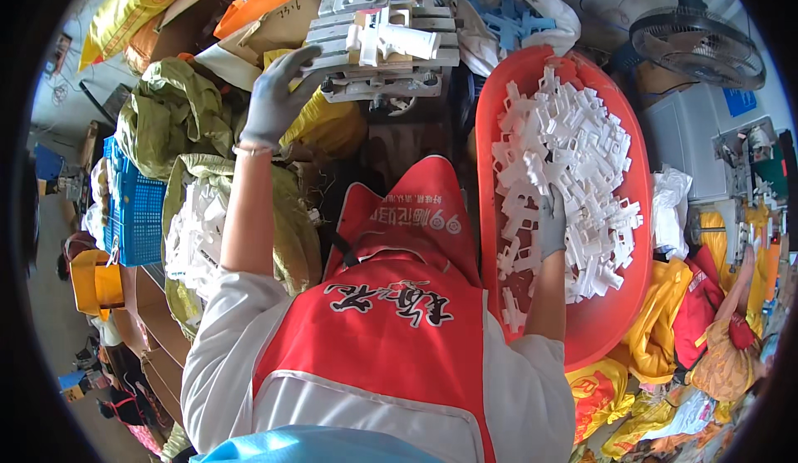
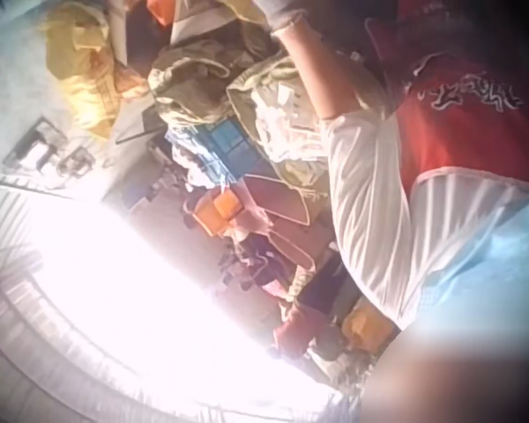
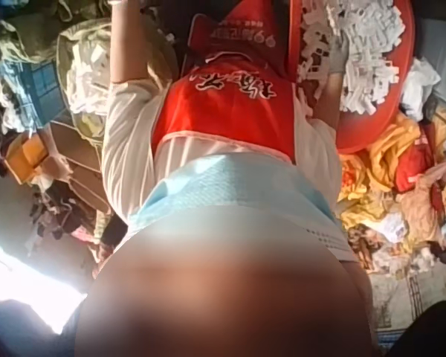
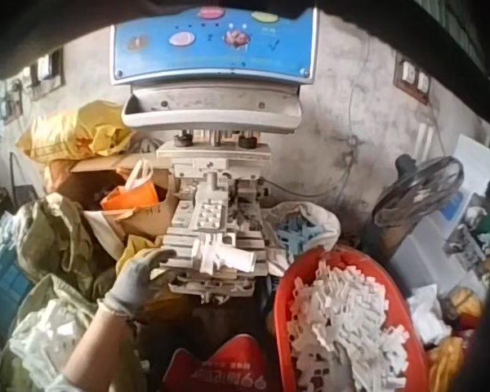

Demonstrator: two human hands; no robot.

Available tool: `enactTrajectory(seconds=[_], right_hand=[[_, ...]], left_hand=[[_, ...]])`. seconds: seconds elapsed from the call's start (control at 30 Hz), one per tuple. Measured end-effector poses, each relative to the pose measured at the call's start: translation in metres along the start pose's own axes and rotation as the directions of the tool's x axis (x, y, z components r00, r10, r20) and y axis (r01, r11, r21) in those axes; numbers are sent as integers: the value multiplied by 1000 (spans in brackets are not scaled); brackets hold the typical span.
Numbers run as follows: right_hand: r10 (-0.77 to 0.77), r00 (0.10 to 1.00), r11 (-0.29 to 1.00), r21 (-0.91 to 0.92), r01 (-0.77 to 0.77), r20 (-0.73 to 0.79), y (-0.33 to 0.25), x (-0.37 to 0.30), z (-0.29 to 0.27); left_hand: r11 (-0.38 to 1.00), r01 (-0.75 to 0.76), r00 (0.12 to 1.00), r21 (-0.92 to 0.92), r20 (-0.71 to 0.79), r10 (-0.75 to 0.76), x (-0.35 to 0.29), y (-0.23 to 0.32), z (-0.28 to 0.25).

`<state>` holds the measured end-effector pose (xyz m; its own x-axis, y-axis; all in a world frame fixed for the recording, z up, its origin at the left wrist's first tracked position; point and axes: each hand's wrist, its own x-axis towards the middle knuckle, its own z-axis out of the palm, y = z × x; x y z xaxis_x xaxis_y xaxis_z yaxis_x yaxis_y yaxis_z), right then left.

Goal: The person takes plastic toy gun parts from a basin, places them onto a printing machine to stamp them, and transfers the printed parts into a large bag, occasionally pressing buttons on the machine's control panel.

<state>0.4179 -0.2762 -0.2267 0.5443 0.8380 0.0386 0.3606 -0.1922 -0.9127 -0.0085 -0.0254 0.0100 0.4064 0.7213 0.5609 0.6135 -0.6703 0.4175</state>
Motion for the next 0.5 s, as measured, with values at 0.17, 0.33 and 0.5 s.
enactTrajectory(seconds=[0.17, 0.33, 0.5], right_hand=[[172, 983, 932, 311, -185, 70, -43, -8, 5], [156, 985, 852, 494, -173, 76, -120, 8, 22], [-359, 933, 879, 341, 333, 16, -197, 70, 64]], left_hand=[[997, -20, 974, -72, 225, 36, 49, -14, 29], [995, -29, 973, -98, 225, 50, 61, -24, 32], [992, 27, 999, -119, 23, -25, 39, -25, 17]])
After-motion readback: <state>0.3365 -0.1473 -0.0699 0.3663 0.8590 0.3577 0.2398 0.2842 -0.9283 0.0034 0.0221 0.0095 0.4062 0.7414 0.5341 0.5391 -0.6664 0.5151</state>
